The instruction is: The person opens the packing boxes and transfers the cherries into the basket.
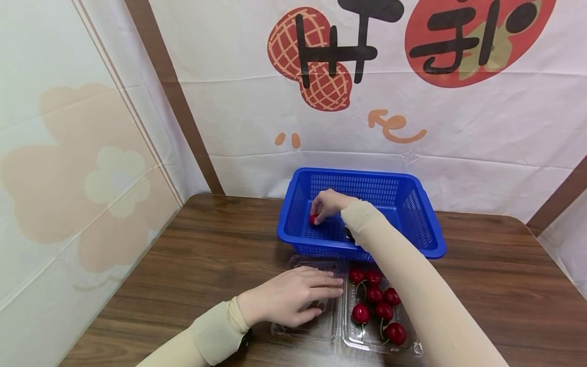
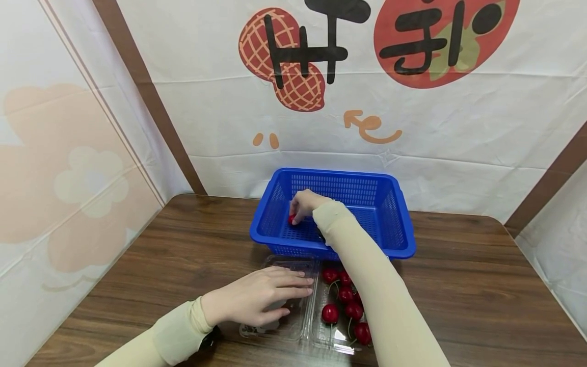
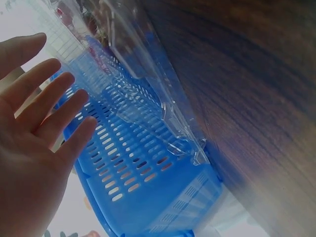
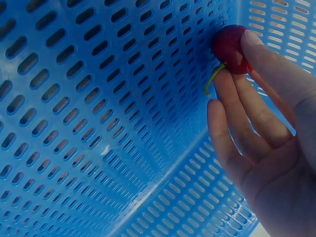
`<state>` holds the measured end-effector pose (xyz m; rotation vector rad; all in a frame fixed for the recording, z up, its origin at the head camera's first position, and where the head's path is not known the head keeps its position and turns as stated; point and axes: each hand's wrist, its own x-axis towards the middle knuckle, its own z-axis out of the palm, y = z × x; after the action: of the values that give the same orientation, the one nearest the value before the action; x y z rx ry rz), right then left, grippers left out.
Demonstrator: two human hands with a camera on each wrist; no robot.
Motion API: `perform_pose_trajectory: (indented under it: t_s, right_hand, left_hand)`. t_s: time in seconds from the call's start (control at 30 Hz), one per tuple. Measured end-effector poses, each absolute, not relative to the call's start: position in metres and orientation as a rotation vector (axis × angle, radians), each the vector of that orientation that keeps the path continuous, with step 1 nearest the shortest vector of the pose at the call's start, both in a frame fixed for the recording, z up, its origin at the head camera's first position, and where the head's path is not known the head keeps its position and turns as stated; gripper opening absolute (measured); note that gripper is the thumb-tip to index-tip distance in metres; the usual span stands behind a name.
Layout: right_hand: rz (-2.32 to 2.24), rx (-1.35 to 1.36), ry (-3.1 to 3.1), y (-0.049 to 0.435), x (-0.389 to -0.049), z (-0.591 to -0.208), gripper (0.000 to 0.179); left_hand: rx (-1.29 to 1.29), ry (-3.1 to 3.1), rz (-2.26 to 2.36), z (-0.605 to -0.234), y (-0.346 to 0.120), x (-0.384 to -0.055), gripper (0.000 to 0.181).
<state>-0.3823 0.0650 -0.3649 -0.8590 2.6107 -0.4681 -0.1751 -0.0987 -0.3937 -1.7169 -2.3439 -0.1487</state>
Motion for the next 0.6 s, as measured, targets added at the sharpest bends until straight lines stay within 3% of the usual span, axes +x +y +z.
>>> perform_pose_trajectory:
  t_s: [0.6]
  right_hand:
    - [-0.558,-0.917,2.581,0.0644,-0.3799,-0.3640,0.022]
  left_hand:
    - [-1.719,-2.347,-0.154,-0.3929,-0.0995,-0.1742,0.048]
